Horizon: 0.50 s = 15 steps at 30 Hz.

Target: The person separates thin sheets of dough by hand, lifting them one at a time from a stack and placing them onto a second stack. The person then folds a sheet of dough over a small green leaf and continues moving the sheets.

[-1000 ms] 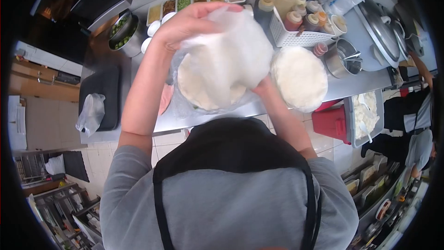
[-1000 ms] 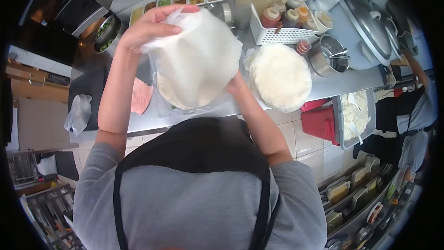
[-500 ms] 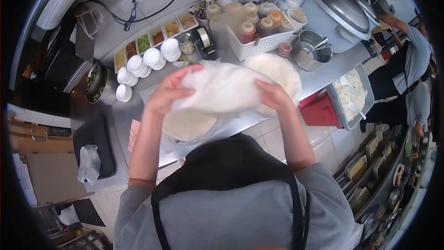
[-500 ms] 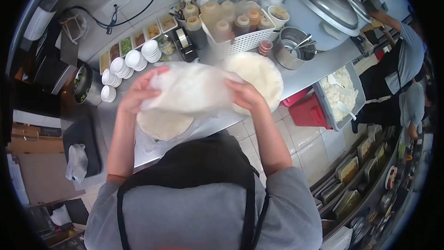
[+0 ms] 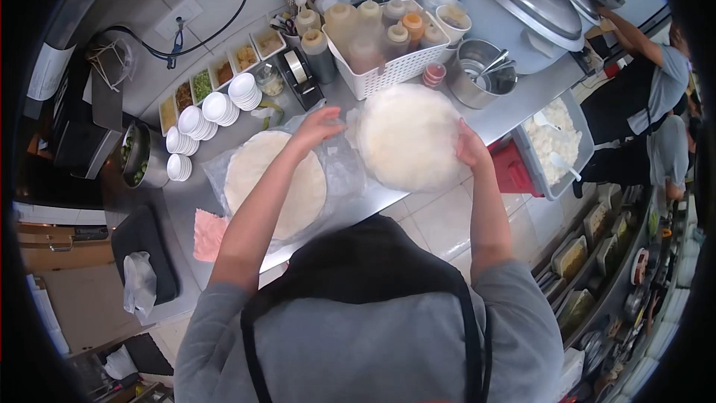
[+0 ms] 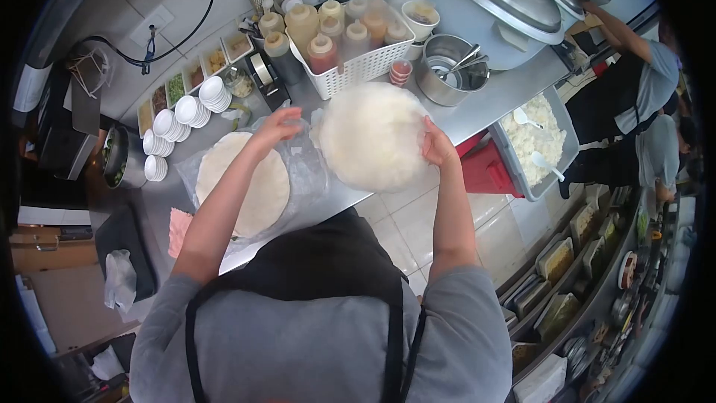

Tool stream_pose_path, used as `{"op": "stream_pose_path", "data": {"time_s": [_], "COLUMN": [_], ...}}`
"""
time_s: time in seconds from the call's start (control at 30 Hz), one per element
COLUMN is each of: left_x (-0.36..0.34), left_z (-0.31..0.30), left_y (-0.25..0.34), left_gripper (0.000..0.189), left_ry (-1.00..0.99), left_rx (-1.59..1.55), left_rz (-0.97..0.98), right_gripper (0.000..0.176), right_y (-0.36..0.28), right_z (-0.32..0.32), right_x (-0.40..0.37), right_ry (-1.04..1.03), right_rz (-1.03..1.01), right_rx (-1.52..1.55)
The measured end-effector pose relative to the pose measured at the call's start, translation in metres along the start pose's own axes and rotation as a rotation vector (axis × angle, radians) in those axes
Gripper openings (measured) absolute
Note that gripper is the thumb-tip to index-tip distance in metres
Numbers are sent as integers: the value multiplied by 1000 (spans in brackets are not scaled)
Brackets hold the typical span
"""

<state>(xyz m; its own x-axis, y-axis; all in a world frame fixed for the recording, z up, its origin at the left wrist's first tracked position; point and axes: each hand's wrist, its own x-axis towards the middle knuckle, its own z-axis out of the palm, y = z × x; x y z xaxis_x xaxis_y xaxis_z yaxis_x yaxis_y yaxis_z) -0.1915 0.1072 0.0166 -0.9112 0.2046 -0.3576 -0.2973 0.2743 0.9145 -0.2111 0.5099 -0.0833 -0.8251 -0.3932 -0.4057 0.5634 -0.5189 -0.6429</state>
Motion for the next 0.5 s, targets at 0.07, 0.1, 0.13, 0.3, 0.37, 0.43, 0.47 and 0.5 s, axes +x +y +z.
{"op": "stream_pose_path", "data": {"time_s": [0.07,0.1,0.13,0.3,0.37,0.43,0.47,0.5], "left_x": [-24,-39,-56,-146,-181,-216,-225,-229], "left_z": [-22,-33,-44,-94,-103,-105,-107,-107], "left_y": [-14,-20,-25,-70,-90,-110,-126,-141], "left_gripper": [44,40,40,33,33,32,32,32], "left_ry": [10,21,27,361,463,610,648,712], "left_rx": [-71,-148,-151,-333,-366,-410,-413,-429], "left_rz": [-22,-32,-50,-92,-106,-99,-103,-136], "right_gripper": [39,39,40,48,48,45,42,41], "right_y": [-3,-6,-8,-16,-29,-43,-50,-54], "right_z": [22,32,41,5,23,16,14,21], "right_x": [-10,-16,-22,-16,-32,-31,-24,-14], "right_ry": [71,71,101,179,379,557,680,697], "right_rz": [0,13,1,-25,-93,-178,-230,-327], "right_rx": [-37,-30,-42,-406,-532,-649,-743,-785]}}
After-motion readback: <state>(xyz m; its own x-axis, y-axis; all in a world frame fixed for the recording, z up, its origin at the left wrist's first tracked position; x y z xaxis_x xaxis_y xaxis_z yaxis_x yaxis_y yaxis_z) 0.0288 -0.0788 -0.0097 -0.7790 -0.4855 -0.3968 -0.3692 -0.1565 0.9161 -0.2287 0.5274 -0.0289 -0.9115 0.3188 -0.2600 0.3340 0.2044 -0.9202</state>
